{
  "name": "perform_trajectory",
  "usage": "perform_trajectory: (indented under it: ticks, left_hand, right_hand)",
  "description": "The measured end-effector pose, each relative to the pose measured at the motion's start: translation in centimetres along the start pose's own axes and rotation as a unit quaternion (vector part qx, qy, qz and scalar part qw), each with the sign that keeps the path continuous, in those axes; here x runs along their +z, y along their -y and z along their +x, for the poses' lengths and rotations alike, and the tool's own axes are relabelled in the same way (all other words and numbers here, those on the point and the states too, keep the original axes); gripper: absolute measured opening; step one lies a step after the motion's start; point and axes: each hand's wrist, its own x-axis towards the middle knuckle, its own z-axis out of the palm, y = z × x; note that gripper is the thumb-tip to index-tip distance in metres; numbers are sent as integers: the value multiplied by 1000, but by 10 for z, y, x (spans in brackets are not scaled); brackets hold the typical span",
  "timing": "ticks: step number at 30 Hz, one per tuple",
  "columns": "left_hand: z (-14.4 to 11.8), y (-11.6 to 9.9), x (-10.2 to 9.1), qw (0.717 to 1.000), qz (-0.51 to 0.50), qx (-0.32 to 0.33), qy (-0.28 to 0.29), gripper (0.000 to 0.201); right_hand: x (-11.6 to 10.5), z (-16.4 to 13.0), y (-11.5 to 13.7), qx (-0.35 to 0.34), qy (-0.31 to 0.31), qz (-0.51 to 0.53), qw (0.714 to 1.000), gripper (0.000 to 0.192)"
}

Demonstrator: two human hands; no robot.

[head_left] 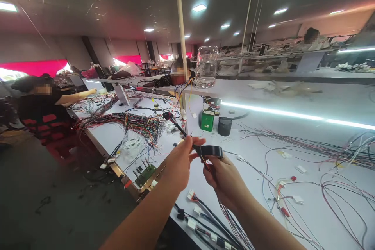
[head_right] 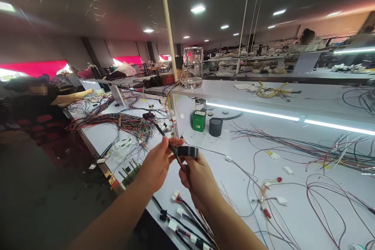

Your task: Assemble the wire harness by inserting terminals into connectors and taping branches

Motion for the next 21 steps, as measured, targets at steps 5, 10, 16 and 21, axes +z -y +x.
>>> perform_trajectory:
  ticks: [5,10,16,21]
  left_hand:
    - [-15,5,1,991,92,67,67,36]
    - [-10,-27,-7,932,301,129,154,35]
    - [-5,-34,-8,885,427,175,62,30]
    - [-5,-19,-4,931,339,126,47,34]
  right_hand:
    - [-7,6,-6,95,39,9,995,26]
    - [-24,4,-7,202,172,9,964,30]
    - [-23,-13,-4,-110,119,-220,962,37]
    - [-15,-14,-6,-337,64,-393,853,42]
